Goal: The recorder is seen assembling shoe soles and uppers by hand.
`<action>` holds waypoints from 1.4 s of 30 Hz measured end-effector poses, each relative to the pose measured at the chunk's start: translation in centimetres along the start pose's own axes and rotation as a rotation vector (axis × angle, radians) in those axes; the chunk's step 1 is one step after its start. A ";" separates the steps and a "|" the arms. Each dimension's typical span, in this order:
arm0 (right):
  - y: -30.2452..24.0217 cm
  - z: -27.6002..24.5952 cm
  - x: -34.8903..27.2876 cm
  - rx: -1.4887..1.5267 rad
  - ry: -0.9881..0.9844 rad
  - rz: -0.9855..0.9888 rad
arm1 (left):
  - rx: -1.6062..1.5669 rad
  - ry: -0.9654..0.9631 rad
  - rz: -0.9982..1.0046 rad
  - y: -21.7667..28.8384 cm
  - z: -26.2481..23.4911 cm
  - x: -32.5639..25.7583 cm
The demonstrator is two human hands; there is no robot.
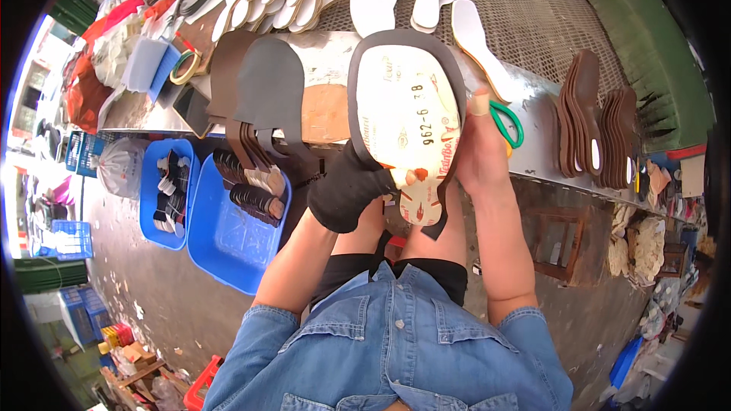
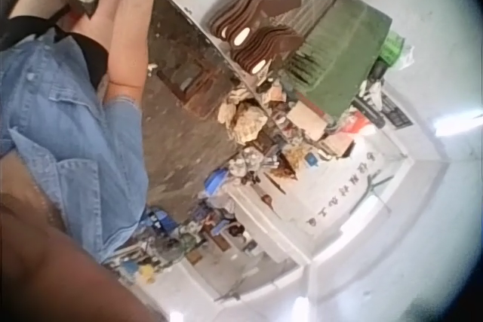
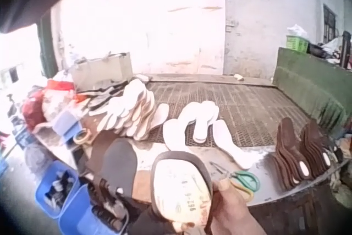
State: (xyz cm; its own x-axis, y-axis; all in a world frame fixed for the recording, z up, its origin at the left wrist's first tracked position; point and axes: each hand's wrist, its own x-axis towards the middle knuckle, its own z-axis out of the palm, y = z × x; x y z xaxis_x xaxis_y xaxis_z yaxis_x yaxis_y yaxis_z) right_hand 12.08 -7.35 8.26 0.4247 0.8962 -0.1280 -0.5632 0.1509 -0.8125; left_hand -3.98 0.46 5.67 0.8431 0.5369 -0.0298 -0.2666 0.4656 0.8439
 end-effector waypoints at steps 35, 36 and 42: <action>2.4 -4.9 -1.7 -0.352 0.009 0.102 | 0.860 0.035 0.038 3.4 -1.3 2.6; 2.6 -3.9 -2.1 -0.350 0.007 0.107 | 0.787 0.088 0.045 2.8 -1.6 2.5; 4.9 -0.9 -2.4 -0.396 -0.081 -0.155 | 0.584 0.119 -0.046 1.7 -1.4 1.9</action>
State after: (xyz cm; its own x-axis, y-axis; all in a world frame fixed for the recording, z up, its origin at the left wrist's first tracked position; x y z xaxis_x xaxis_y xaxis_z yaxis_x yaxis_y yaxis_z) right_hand 8.90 -9.14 4.07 0.4171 0.9078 0.0445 -0.1748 0.1281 -0.9762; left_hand -3.46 3.24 6.27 0.7804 0.6164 -0.1049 0.0987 0.0443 0.9941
